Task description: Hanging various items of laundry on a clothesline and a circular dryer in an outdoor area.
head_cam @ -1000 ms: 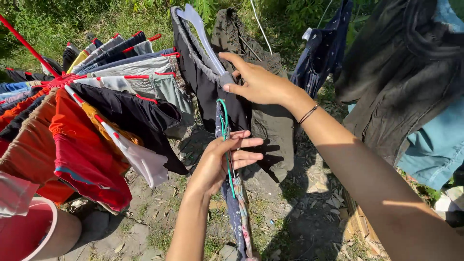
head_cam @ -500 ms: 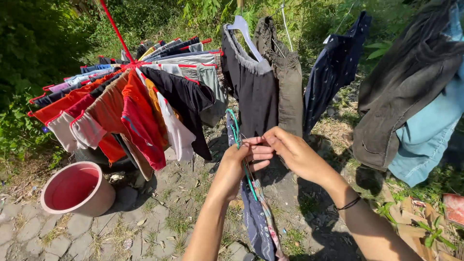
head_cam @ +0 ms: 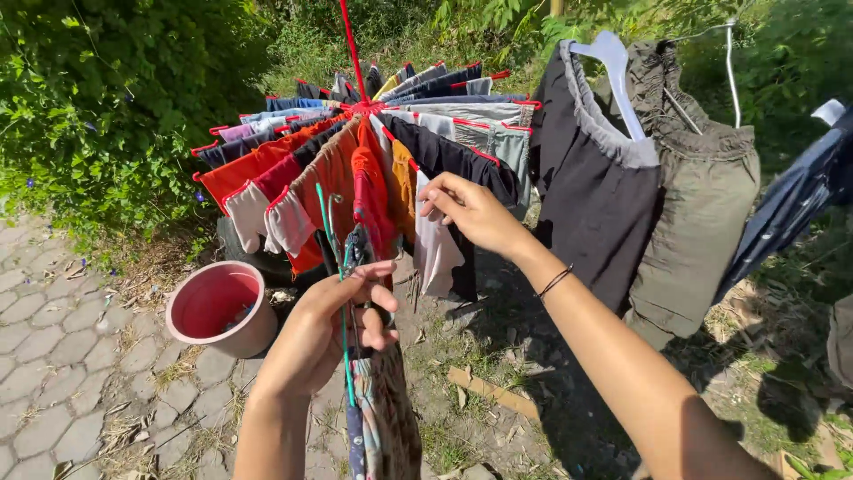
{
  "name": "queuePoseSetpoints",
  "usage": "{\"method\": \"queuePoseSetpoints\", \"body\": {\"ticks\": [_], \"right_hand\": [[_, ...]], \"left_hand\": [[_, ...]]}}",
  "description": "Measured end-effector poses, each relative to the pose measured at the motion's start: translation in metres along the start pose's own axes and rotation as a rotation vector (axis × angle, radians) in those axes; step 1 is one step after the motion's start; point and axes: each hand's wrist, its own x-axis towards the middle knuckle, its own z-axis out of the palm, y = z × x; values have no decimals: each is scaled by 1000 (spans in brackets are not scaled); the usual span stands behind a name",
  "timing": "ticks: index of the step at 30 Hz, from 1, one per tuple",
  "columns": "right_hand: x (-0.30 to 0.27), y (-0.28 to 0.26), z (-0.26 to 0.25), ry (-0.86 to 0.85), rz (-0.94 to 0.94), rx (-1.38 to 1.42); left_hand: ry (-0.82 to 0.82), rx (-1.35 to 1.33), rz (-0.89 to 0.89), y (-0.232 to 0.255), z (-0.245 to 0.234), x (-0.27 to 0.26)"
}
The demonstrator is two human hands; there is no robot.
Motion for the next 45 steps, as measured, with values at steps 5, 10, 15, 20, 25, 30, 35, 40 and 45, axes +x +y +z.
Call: {"method": "queuePoseSetpoints", "body": {"ticks": [5,10,15,20,25,30,35,40,45], "right_hand": [[95,49,13,63,-60,48],[191,112,21,220,-119,67],[288,174,11,363,-166,-202],[379,228,-7,438,-125,-520],[452,288,-3,428,-144,-514],[478,258,26,472,13,-588],[543,242,58,526,-107,-677],[613,244,100,493,-112,-644],[638,258,136,449,-70,-566]], "left_hand": [[46,36,8,38,-68,-8],[111,33,5,69,-119,6],[175,49,-35,90,-145,30],[207,58,-42,116,-162,45],[258,57,-33,136,-181,51],[292,12,-52,141,-222,71],[239,-9,-5,133,-295,86],[340,-10,-75,124,-341,99],[502,10,-252,102,-394,93]]}}
